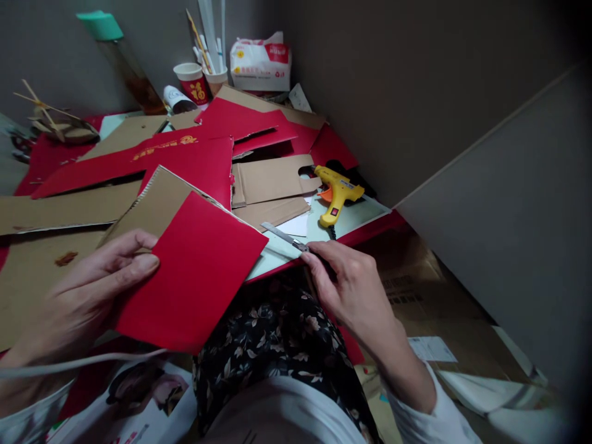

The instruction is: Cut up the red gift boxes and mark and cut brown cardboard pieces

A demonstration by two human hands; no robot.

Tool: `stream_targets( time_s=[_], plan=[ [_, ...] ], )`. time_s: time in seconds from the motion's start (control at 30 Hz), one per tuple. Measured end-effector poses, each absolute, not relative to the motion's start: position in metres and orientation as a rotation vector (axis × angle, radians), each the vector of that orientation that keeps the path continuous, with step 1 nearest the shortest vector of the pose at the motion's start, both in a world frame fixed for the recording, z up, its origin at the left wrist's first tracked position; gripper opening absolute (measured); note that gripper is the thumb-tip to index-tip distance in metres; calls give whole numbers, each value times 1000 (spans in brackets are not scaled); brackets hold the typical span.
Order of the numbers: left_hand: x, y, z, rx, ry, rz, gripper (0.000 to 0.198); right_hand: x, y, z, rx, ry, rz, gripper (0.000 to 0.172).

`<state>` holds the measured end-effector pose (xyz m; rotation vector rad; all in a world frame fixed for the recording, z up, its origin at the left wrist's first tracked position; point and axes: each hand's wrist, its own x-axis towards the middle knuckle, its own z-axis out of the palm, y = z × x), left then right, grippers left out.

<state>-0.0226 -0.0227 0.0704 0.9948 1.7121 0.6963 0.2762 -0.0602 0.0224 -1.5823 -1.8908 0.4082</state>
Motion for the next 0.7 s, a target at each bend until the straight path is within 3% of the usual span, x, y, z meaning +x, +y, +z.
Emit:
stream_targets(
  time_s=[0.3, 0.53, 0.7],
  plan=[
    [-14, -32, 81, 840, 1638, 813, 19, 269, -62, 24, -1506, -1858, 434, 17],
    [-34, -33, 65, 956, 1503, 823, 55, 271, -64, 31, -1473, -1921, 452, 17],
    [-30, -35, 67, 916, 1517, 826, 53, 272, -62, 32, -1451, -1957, 498, 17]
  ],
)
